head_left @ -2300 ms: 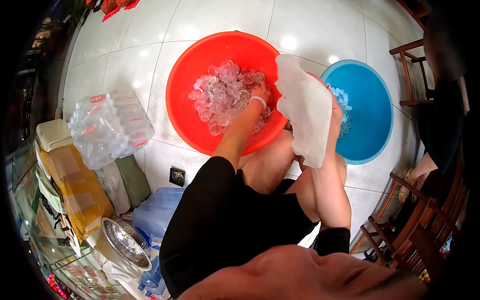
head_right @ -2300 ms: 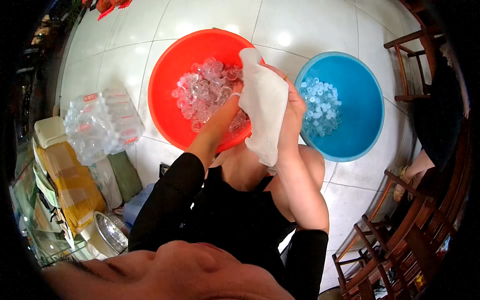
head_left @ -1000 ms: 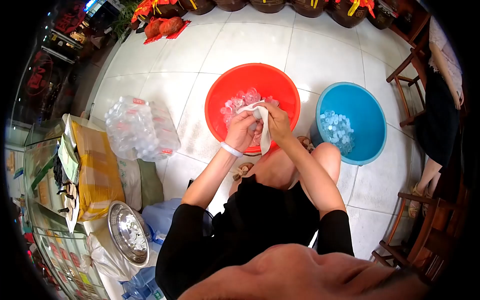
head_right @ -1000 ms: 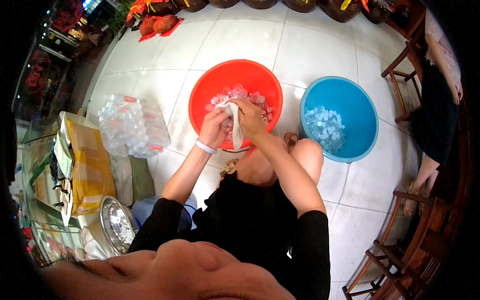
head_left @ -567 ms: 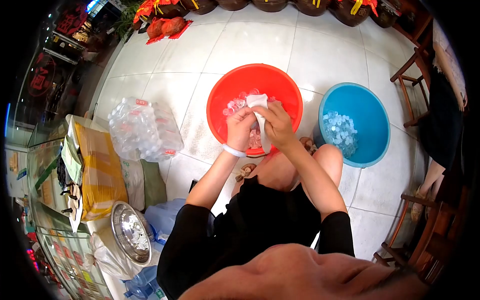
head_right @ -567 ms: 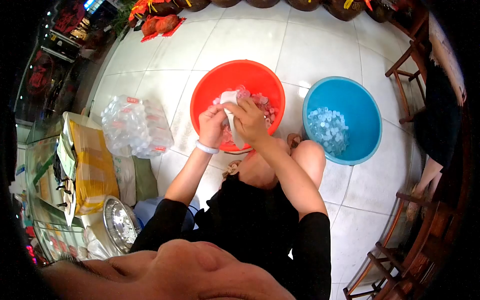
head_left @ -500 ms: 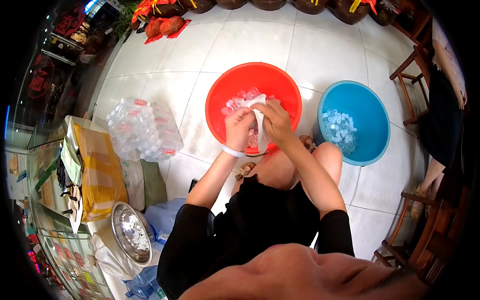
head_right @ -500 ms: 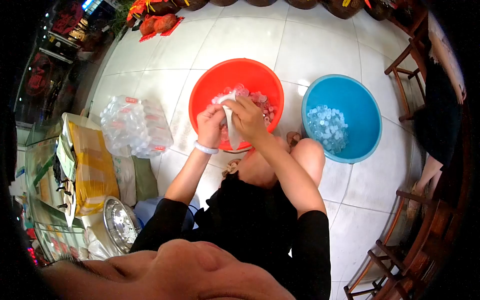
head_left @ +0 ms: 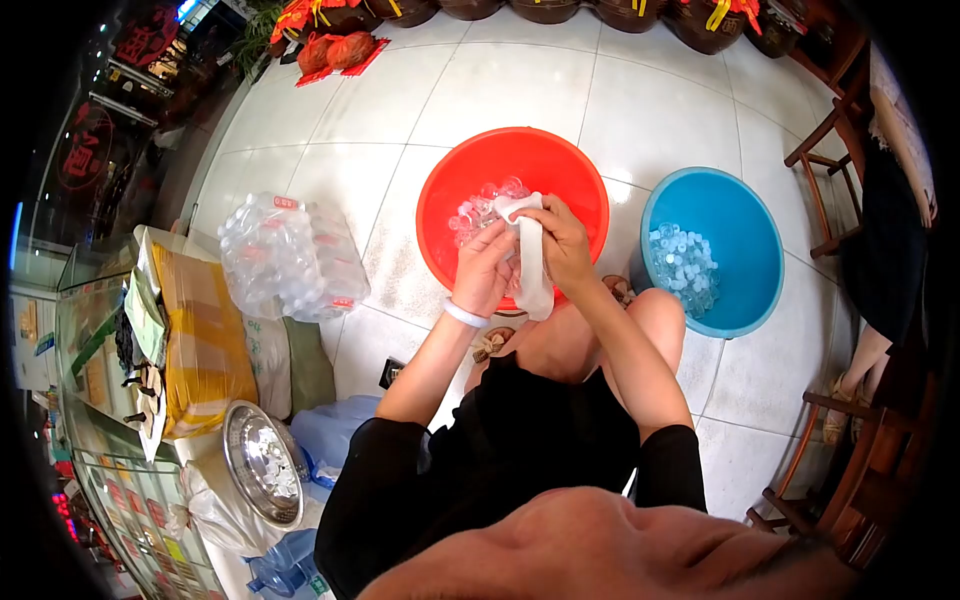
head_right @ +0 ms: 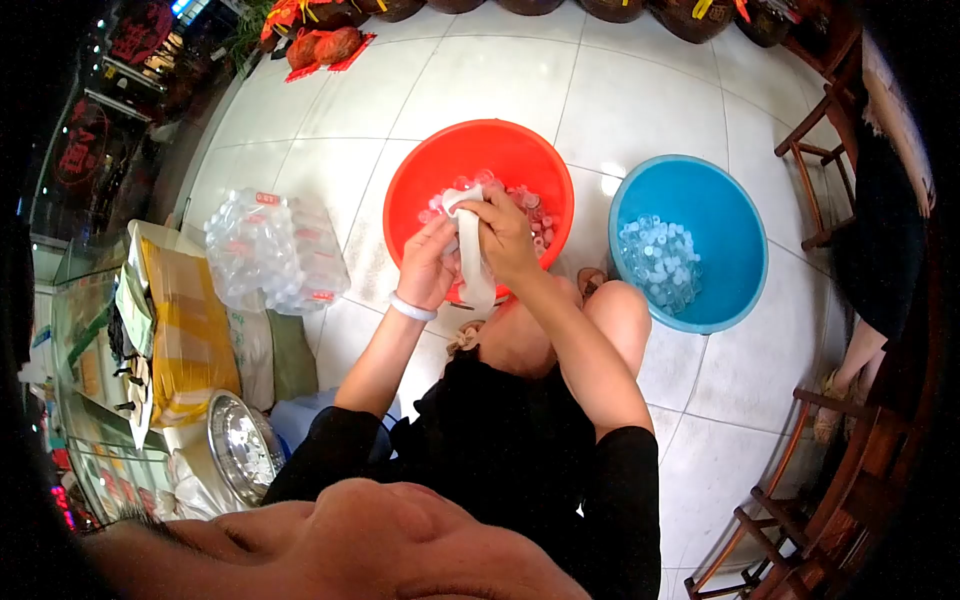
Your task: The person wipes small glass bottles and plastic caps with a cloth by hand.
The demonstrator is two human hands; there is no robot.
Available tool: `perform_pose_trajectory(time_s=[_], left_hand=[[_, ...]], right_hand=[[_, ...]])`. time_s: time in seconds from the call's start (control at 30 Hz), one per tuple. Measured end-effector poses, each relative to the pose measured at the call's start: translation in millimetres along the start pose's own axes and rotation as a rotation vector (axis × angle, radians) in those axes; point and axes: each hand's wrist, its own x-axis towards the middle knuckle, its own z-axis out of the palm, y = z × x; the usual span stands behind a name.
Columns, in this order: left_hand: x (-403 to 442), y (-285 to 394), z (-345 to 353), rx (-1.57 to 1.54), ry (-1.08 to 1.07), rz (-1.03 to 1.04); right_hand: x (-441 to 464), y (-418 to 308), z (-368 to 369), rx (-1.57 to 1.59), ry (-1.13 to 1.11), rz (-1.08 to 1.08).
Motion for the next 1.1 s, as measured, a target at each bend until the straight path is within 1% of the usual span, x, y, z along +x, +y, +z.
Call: perform_pose_trajectory(time_s=[0.13, 0.17, 0.2, 0.23, 0.3, 0.37, 0.43, 0.47, 0.53, 0.63, 0.77, 0.83, 0.87, 0.93, 1.07, 1.1], left_hand=[[-1.2, -6.0, 4.7, 0.084, 0.130, 0.130], [-2.0, -5.8, 4.5, 0.083, 0.132, 0.131], [-3.1, -4.6, 4.3, 0.103, 0.098, 0.175], [-4.2, -3.2, 3.7, 0.123, 0.064, 0.220], [-6.1, -0.3, -2.3, 0.148, 0.033, 0.202], [-7.0, 0.6, -3.4, 0.174, 0.000, 0.184], [-9.1, 4.7, 6.4, 0.172, 0.002, 0.185], [-9.1, 3.5, 3.6, 0.172, 0.001, 0.183], [-8.4, 1.4, -1.9, 0.093, -0.072, 0.150], [-12.7, 0.2, 1.2, 0.041, -0.047, 0.125], [-8.8, -2.9, -6.5, -0.005, -0.069, 0.088], [-9.2, -4.2, -1.9, -0.075, 0.005, 0.083], [-9.8, -4.1, -1.0, -0.074, 0.005, 0.084], [-10.5, -4.2, -0.1, -0.071, -0.014, 0.092], [-10.8, -5.7, -3.5, -0.014, -0.027, 0.090], [-11.4, -4.7, 1.1, 0.031, 0.036, 0.106]], right_hand=[[-3.9, -4.4, -0.2, -0.056, 0.010, -0.032], [-4.1, 1.5, -2.0, -0.028, 0.055, 0.000], [-3.2, 4.0, -4.4, -0.001, 0.100, 0.032], [-2.4, 5.3, -8.5, 0.000, 0.099, 0.032], [-1.3, 5.5, -16.5, -0.014, 0.065, 0.077], [-3.0, 5.1, -16.5, 0.047, 0.055, 0.115], [-2.9, -2.1, -17.1, 0.204, 0.012, 0.155], [-2.5, -4.9, -17.5, 0.204, 0.014, 0.156], [-2.2, -8.6, -18.5, 0.292, -0.039, 0.173], [-5.8, -8.4, -16.5, 0.325, -0.068, 0.225], [-6.7, -9.6, -18.3, 0.315, -0.117, 0.240], [-8.0, -4.5, -18.5, 0.078, -0.136, 0.071], [-8.2, -3.3, -18.3, 0.078, -0.136, 0.071], [-7.6, -3.9, -17.2, -0.093, -0.090, -0.124], [-9.7, -3.9, -18.3, -0.165, -0.087, -0.182], [-11.1, -6.6, -19.0, -0.187, -0.107, -0.145]])
